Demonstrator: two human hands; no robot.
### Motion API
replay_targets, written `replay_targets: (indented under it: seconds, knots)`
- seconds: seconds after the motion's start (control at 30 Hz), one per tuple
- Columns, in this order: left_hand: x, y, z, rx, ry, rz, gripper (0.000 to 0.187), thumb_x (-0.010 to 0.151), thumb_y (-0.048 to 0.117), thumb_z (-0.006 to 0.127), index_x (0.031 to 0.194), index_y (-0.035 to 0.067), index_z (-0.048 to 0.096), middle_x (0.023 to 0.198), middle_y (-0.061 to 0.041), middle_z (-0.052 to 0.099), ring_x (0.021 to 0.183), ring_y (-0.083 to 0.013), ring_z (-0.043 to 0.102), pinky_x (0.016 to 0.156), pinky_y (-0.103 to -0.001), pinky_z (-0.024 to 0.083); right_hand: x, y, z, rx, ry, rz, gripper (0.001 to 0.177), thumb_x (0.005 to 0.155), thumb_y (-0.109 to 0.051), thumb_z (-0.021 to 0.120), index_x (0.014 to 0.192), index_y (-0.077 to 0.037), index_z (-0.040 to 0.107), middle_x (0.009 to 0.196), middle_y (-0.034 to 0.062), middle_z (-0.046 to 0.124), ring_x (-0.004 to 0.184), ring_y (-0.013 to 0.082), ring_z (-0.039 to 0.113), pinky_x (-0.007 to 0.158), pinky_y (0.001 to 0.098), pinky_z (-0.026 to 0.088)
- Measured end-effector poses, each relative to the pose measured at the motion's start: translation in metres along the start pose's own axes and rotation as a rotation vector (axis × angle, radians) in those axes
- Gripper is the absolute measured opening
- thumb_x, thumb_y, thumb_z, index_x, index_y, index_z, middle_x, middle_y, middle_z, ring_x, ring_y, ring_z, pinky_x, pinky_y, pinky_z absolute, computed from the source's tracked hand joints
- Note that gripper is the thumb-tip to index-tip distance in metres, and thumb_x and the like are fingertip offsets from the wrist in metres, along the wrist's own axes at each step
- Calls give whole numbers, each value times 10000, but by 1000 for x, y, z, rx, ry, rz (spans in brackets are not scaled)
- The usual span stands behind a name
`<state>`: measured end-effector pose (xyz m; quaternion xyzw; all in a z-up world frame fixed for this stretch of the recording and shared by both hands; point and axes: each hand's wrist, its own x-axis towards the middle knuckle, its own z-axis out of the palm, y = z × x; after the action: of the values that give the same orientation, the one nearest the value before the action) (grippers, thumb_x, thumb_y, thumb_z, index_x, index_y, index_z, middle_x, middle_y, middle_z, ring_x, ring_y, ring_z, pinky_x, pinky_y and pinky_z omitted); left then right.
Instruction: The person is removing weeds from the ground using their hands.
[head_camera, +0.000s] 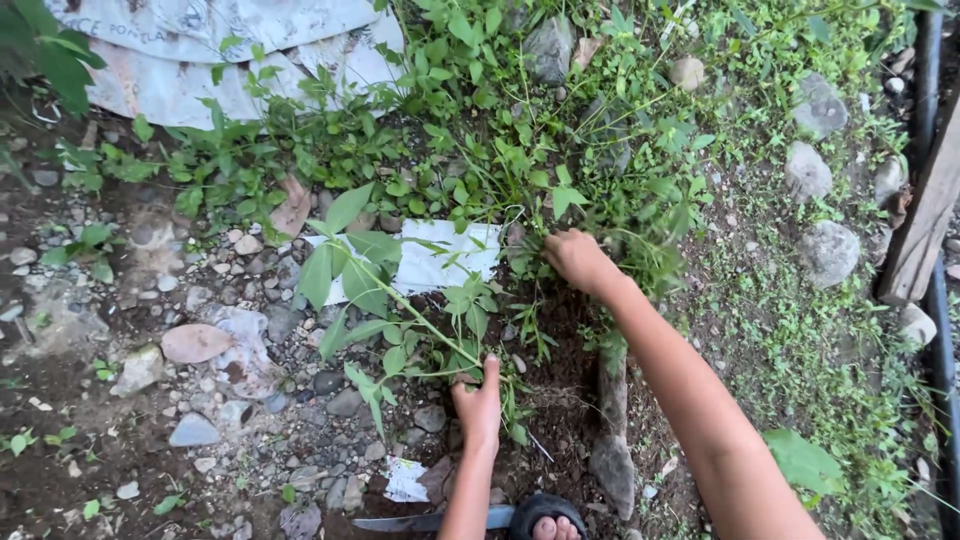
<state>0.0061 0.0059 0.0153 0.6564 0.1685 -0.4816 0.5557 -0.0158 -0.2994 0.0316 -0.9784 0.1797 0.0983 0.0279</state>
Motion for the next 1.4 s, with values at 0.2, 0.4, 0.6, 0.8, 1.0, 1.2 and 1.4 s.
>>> replay_targets:
  seconds: [0.2, 0.4, 0.6, 0.8, 1.0, 1.2, 1.4]
  knots:
    - [9, -14, -14, -67, 51, 101, 435, 887, 358, 736, 1124, -4, 683, 1079, -98, 746, 990, -212, 681, 923, -364, 507, -12, 2, 1, 289, 216, -118, 158, 935, -157, 623, 883, -19, 567, 861, 172, 601, 850, 382, 566, 781, 486, 469]
    - [18, -26, -26, -178, 48, 31, 396, 883, 312, 758, 1134, 17, 673, 1067, -65, 741, 966, -175, 680, 901, -327, 513, -60, -57, -51, 442, 236, 103, 244, 980, -139, 649, 860, 20, 507, 830, 181, 505, 838, 363, 513, 751, 469, 440]
    - [24, -35, -4, -214, 33, 176, 404, 896, 312, 760, 1091, -17, 633, 1029, -87, 701, 925, -201, 639, 871, -360, 498, -78, -90, -67, 68, 254, 32, 255, 907, -196, 663, 1077, -11, 624, 918, 134, 584, 893, 322, 566, 766, 450, 466]
    - [0, -3, -3, -146, 35, 7, 512, 889, 351, 731, 1226, 6, 558, 1133, -107, 682, 1028, -224, 641, 973, -363, 475, -83, -69, -33, -131, 199, 277, 550, 902, -130, 624, 1424, 31, 560, 919, 126, 618, 844, 283, 611, 749, 409, 487]
    - [-1, -9, -14, -84, 59, -8, 577, 890, 382, 731, 1266, -9, 534, 1186, -114, 669, 1067, -228, 629, 993, -368, 465, -65, -63, -19, -336, 255, 336, 373, 874, -134, 615, 1236, -42, 631, 925, 89, 640, 877, 255, 638, 790, 391, 498]
    - [0, -8, -19, -106, 19, 20, 507, 890, 380, 697, 1189, -21, 613, 1129, -120, 702, 1010, -239, 650, 944, -382, 487, -38, -61, -14, -320, 223, 318, 58, 913, -121, 578, 957, -85, 586, 914, 90, 652, 890, 256, 660, 789, 387, 498]
    - [-6, 1, -18, -53, 21, -38, 457, 929, 360, 705, 1176, -12, 609, 1094, -105, 702, 988, -215, 646, 934, -359, 486, -19, -56, -14, -379, 69, 347, 84, 946, -108, 544, 1003, -78, 597, 952, 98, 656, 916, 251, 654, 829, 386, 477]
